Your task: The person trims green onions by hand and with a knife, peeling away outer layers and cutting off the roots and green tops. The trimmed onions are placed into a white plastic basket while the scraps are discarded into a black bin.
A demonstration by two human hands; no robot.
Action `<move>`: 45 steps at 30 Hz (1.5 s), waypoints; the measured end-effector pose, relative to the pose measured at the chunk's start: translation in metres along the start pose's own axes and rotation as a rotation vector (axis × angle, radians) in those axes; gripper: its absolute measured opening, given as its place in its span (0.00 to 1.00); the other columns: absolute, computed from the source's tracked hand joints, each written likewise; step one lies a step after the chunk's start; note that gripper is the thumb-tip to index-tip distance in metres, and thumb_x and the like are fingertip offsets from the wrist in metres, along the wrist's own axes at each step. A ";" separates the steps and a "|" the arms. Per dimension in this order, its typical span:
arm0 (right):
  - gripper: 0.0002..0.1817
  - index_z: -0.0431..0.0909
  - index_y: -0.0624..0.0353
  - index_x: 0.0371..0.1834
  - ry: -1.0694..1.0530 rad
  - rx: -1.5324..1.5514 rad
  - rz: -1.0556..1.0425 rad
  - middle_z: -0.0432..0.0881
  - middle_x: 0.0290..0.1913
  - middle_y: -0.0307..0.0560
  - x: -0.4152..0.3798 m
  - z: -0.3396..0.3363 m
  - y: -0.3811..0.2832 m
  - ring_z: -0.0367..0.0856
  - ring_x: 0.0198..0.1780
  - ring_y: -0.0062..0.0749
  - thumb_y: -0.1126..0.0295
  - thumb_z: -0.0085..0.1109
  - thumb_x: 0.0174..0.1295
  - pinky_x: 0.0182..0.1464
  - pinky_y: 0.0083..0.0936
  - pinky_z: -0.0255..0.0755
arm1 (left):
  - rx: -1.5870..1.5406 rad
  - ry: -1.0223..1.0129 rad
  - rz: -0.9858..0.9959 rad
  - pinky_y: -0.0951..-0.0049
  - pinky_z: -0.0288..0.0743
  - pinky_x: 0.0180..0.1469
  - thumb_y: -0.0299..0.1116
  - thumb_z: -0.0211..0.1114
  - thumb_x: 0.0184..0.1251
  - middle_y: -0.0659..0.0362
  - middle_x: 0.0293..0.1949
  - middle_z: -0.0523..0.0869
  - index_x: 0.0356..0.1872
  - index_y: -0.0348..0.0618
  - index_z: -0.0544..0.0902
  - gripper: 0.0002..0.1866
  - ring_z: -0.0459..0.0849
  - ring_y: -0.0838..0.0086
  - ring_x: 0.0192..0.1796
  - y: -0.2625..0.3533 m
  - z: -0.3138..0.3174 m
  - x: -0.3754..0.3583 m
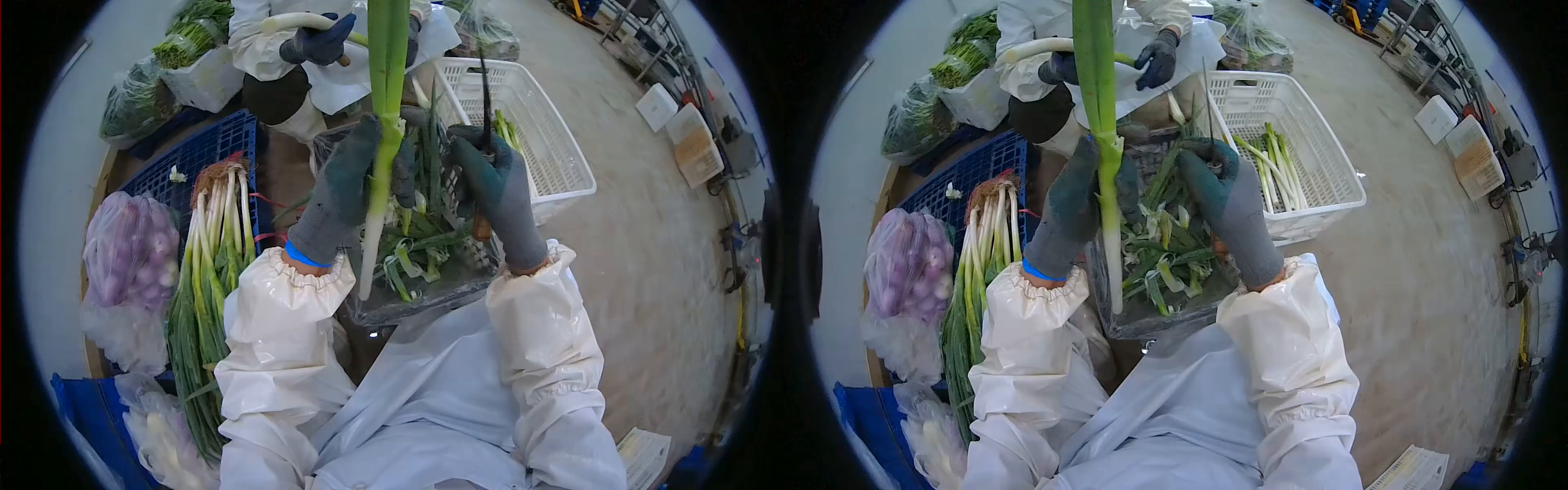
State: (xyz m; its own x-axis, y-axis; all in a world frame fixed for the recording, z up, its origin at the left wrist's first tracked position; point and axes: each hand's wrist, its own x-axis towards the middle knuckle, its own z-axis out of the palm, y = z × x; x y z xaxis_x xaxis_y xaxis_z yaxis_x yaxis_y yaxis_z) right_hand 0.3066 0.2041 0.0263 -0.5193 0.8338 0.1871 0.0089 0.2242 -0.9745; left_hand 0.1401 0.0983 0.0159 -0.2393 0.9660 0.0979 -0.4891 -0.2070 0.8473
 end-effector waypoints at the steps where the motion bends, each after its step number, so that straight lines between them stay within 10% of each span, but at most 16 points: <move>1: 0.19 0.78 0.67 0.52 -0.018 0.023 0.031 0.83 0.31 0.42 -0.002 0.000 -0.006 0.74 0.20 0.19 0.64 0.58 0.63 0.19 0.19 0.69 | 0.004 -0.044 0.013 0.79 0.73 0.34 0.56 0.46 0.76 0.62 0.32 0.79 0.58 0.42 0.74 0.27 0.78 0.80 0.31 0.000 -0.005 0.001; 5: 0.17 0.80 0.65 0.50 -0.004 0.073 0.097 0.83 0.33 0.41 -0.010 0.004 -0.019 0.78 0.30 0.21 0.65 0.59 0.63 0.36 0.20 0.73 | 0.159 -0.034 0.077 0.82 0.72 0.35 0.52 0.47 0.78 0.63 0.34 0.79 0.58 0.42 0.74 0.24 0.78 0.82 0.34 0.004 -0.001 0.000; 12: 0.17 0.80 0.62 0.53 -0.034 -0.186 -0.173 0.81 0.29 0.41 -0.009 -0.001 -0.010 0.74 0.30 0.18 0.67 0.59 0.64 0.35 0.19 0.71 | 0.115 -0.054 0.081 0.84 0.69 0.32 0.48 0.51 0.76 0.65 0.36 0.80 0.57 0.41 0.76 0.22 0.75 0.88 0.33 0.018 -0.005 0.002; 18: 0.12 0.82 0.62 0.47 -0.117 -0.179 -0.136 0.77 0.24 0.42 -0.019 0.001 -0.015 0.72 0.28 0.19 0.68 0.59 0.64 0.32 0.23 0.69 | 0.735 0.256 0.259 0.82 0.68 0.30 0.43 0.56 0.74 0.66 0.33 0.79 0.62 0.43 0.74 0.21 0.72 0.87 0.27 0.035 0.014 -0.007; 30: 0.15 0.79 0.68 0.40 -0.313 -0.242 0.013 0.77 0.23 0.47 -0.021 0.021 0.029 0.71 0.27 0.23 0.63 0.55 0.65 0.33 0.27 0.69 | 1.442 0.133 0.362 0.68 0.77 0.42 0.41 0.63 0.67 0.48 0.41 0.86 0.59 0.45 0.77 0.22 0.87 0.66 0.39 0.013 -0.031 -0.015; 45: 0.18 0.81 0.68 0.38 -0.297 -0.214 0.220 0.78 0.22 0.49 -0.023 0.034 0.047 0.74 0.26 0.25 0.59 0.55 0.63 0.33 0.31 0.71 | 1.603 0.141 0.358 0.63 0.79 0.45 0.41 0.67 0.63 0.48 0.42 0.86 0.53 0.46 0.82 0.19 0.86 0.55 0.44 0.009 -0.031 -0.024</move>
State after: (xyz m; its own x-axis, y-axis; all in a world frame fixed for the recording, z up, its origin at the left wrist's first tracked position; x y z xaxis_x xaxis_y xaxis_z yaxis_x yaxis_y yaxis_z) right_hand 0.2896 0.1779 -0.0279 -0.7083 0.6992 -0.0972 0.3085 0.1827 -0.9335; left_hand 0.1154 0.0686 0.0044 -0.2553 0.8680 0.4260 0.8943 0.0446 0.4452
